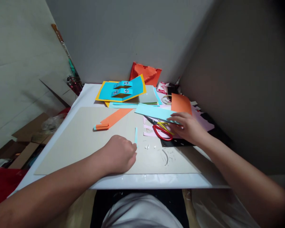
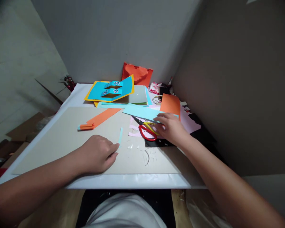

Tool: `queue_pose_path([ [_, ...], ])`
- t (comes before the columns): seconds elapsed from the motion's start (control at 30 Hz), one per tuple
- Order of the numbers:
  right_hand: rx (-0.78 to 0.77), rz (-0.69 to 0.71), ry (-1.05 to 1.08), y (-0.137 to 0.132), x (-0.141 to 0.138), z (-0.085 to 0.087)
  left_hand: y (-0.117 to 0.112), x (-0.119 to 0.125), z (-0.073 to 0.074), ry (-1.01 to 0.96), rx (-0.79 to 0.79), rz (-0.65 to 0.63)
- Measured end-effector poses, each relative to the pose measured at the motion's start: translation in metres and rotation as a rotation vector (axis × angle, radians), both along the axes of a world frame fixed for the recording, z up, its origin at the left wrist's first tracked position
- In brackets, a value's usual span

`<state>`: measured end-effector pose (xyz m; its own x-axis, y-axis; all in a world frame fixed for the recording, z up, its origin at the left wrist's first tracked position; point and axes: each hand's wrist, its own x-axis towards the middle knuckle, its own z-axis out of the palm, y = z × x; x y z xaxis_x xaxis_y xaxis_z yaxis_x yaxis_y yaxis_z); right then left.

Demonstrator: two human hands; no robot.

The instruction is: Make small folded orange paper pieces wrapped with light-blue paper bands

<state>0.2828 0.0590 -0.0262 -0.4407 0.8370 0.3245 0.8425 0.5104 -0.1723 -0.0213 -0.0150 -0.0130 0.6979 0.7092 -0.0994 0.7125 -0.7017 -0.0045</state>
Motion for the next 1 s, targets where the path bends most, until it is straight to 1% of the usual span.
queue_pose_path([
  [0.1, -0.098, 0.178, 0.071, -0.015, -0.034, 0.007, 0.0, -0.001, 0.001, 0.002, 0.006, -0.028],
  [0.23, -0.192, 0.347, 0.111, -0.03, -0.076, 0.017, -0.001, -0.004, 0.003, -0.005, 0.049, -0.079],
  [0.27, -0.185, 0.382, 0.102, -0.031, -0.083, 0.018, -0.002, -0.004, 0.003, -0.011, 0.06, -0.09],
  [0.3, -0.169, 0.396, 0.063, -0.03, -0.089, 0.019, -0.002, -0.005, 0.003, -0.019, 0.075, -0.098],
  [0.37, -0.131, 0.348, -0.019, -0.023, -0.092, 0.02, -0.001, -0.006, 0.0, -0.044, 0.114, -0.113],
  [0.47, -0.089, 0.199, -0.066, -0.002, -0.078, 0.019, 0.0, -0.006, -0.006, -0.075, 0.162, -0.129],
  [0.53, -0.087, 0.115, -0.105, 0.013, -0.061, 0.017, 0.001, -0.006, -0.011, -0.087, 0.182, -0.134],
  [0.63, -0.1, 0.037, -0.168, 0.028, -0.033, 0.012, 0.001, -0.007, -0.015, -0.108, 0.218, -0.136],
  [0.77, -0.088, 0.009, -0.231, 0.031, -0.008, 0.003, 0.0, -0.007, -0.016, -0.135, 0.273, -0.12],
  [0.9, -0.088, 0.019, -0.243, 0.029, 0.001, -0.004, 0.001, -0.007, -0.016, -0.22, 0.346, -0.131],
  [1.0, -0.095, 0.052, -0.246, 0.032, 0.006, -0.004, 0.002, -0.008, -0.017, -0.306, 0.394, -0.157],
])
